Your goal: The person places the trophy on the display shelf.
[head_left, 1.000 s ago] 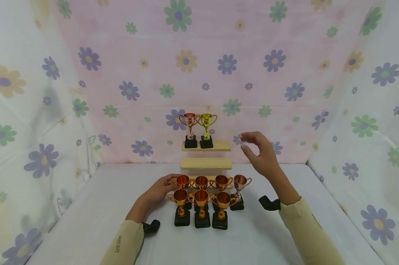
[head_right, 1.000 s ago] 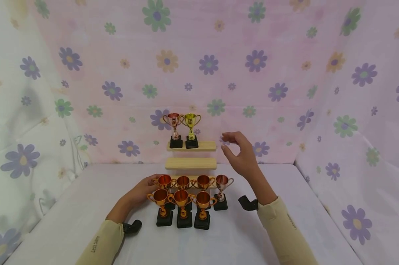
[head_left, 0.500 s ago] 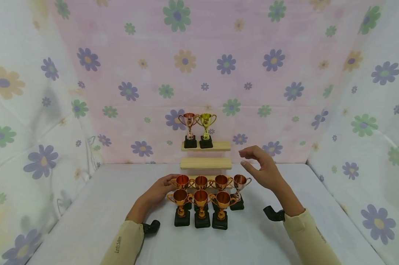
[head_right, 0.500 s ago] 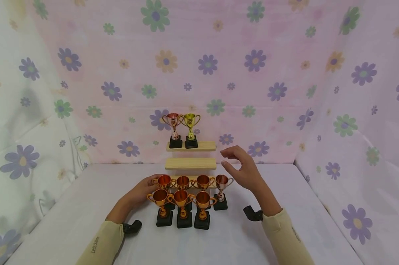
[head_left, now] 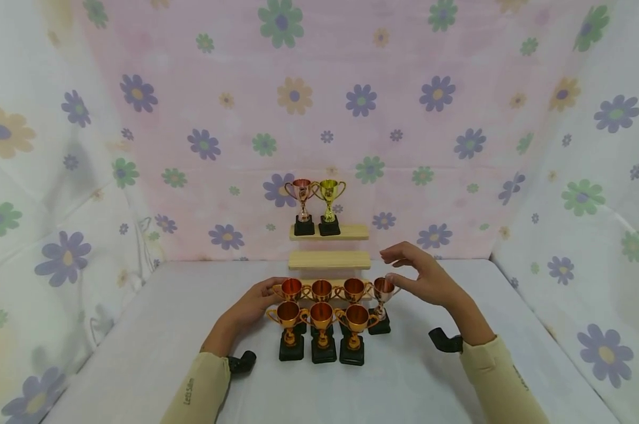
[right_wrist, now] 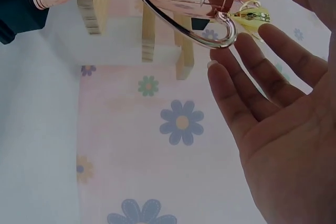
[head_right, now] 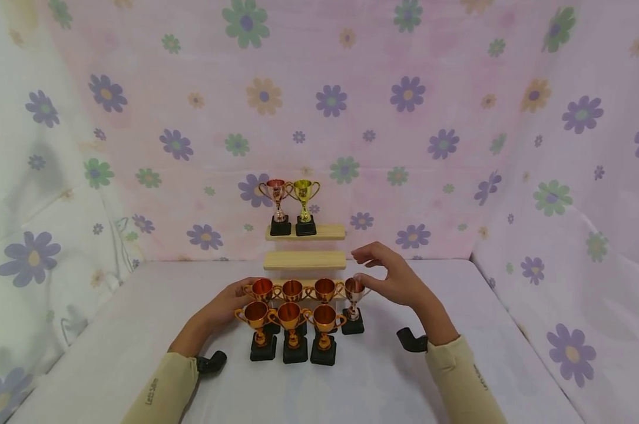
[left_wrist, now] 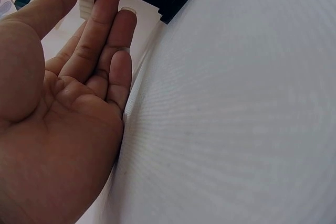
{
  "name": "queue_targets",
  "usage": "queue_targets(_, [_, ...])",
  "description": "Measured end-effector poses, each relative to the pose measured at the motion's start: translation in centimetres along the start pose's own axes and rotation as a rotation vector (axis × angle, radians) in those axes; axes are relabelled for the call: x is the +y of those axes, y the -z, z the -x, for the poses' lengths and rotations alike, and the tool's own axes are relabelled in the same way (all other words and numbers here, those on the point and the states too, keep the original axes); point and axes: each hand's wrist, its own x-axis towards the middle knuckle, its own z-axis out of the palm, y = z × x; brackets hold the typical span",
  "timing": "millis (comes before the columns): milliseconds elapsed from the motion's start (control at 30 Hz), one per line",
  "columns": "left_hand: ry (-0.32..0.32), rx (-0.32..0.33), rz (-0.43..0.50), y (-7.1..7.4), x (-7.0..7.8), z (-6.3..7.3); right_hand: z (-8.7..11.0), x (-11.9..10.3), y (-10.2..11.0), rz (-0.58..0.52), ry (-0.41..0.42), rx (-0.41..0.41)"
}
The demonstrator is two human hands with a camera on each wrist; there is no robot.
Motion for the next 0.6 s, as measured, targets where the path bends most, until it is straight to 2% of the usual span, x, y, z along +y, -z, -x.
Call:
queue_targets(167, [0.002,-0.001,-0.002,0.1,0.1,0.0,0.1,-0.1,-0.1,0.005,-0.040,-0.051])
queue_targets(433, [0.035,0.025,-0.010,0.1,0.1,-0.1,0.1,0.5,-1.0,-0.055,-0.151,-0.185])
queue_targets(600, [0.049,0.024,-0.006,0.1,0.0,-0.1,0.2,0.5,-1.1,-0.061,-0.159,-0.222])
